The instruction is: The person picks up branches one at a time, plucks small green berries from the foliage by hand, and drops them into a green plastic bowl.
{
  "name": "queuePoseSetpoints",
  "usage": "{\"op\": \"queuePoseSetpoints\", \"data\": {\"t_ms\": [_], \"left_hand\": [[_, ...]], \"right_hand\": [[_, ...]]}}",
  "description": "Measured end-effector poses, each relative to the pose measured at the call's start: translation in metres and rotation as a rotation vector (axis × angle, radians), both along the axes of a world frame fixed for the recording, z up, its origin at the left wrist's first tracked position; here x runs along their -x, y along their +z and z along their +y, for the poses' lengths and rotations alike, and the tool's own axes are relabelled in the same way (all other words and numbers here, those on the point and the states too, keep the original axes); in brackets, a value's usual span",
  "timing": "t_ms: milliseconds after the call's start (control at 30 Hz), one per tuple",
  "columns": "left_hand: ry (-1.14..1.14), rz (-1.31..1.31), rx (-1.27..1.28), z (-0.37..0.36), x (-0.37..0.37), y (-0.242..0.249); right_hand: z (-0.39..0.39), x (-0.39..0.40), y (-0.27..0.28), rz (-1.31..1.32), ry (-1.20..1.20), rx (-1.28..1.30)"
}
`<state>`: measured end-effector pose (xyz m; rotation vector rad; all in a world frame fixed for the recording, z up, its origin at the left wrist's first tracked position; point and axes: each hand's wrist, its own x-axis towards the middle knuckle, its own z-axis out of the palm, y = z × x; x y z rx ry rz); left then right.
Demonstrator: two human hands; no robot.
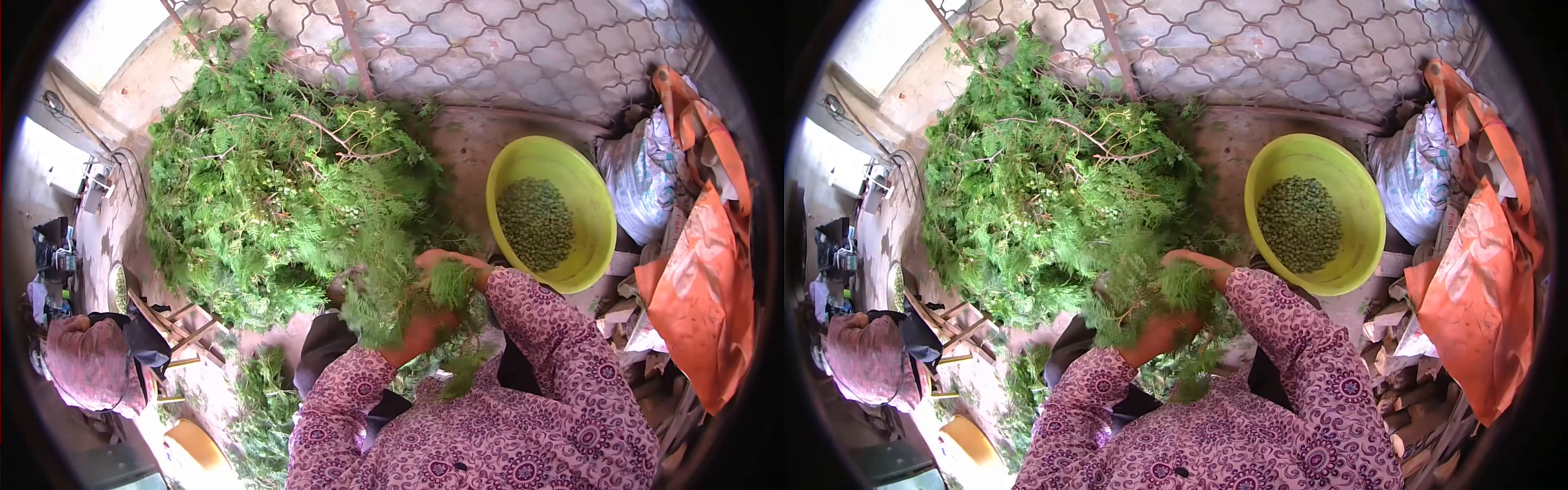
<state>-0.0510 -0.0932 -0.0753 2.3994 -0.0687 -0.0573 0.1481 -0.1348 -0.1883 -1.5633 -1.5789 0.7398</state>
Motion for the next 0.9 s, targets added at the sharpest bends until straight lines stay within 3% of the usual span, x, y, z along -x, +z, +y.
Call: {"op": "queuePoseSetpoints", "data": {"t_ms": [67,200,267,300,333,367,400,433,467,500,567,600,667,700,900], "left_hand": [[0.026,-0.43,-0.061,-0.001,-0.006,0.015],[0.061,-0.426,-0.252,0.003,-0.015,0.025],[0.019,-0.264,-0.104,0.008,-0.017,0.007],[0.022,-0.27,-0.103,0.011,-0.02,0.006],[-0.127,-0.098,-0.186,0.016,-0.027,0.006],[-0.275,0.074,-0.27,0.02,-0.032,0.008],[-0.273,0.065,-0.273,0.023,-0.033,0.015],[-0.144,-0.141,-0.272,0.027,-0.031,0.025],[-0.017,-0.346,-0.267,0.031,-0.03,0.037],[-0.021,-0.357,-0.27,0.038,-0.029,0.052],[-0.011,-0.062,-0.48,0.056,-0.028,0.081],[-0.016,-0.073,-0.485,0.063,-0.029,0.09],[0.262,-0.006,-0.569,0.075,-0.03,0.102],[0.258,-0.014,-0.569,0.08,-0.028,0.103],[0.492,-0.381,-0.162,0.091,-0.033,0.101]], "right_hand": [[0.004,0.017,0.14,-0.063,0.091,0.387],[0.008,0.015,0.142,-0.133,0.075,0.561],[-0.002,0.002,0.122,0.128,-0.01,0.108],[-0.013,-0.011,0.083,-0.185,-0.041,-0.116],[-0.013,-0.017,0.096,-0.192,-0.039,-0.117],[-0.01,-0.026,0.121,0.184,-0.008,-0.057],[-0.008,-0.031,0.136,0.559,0.023,0.006],[-0.006,-0.021,0.135,0.809,-0.26,-0.008],[-0.005,-0.025,0.143,0.8,-0.261,-0.013],[-0.003,-0.033,0.156,0.886,-0.336,0.131],[0.0,-0.047,0.178,1.051,-0.489,0.419],[-0.002,-0.046,0.178,1.045,-0.494,0.408],[-0.009,-0.041,0.164,1.13,-0.417,-0.011],[-0.008,-0.043,0.158,1.114,-0.366,-0.075],[-0.007,-0.018,0.179,1.018,-0.47,-0.135]]}}
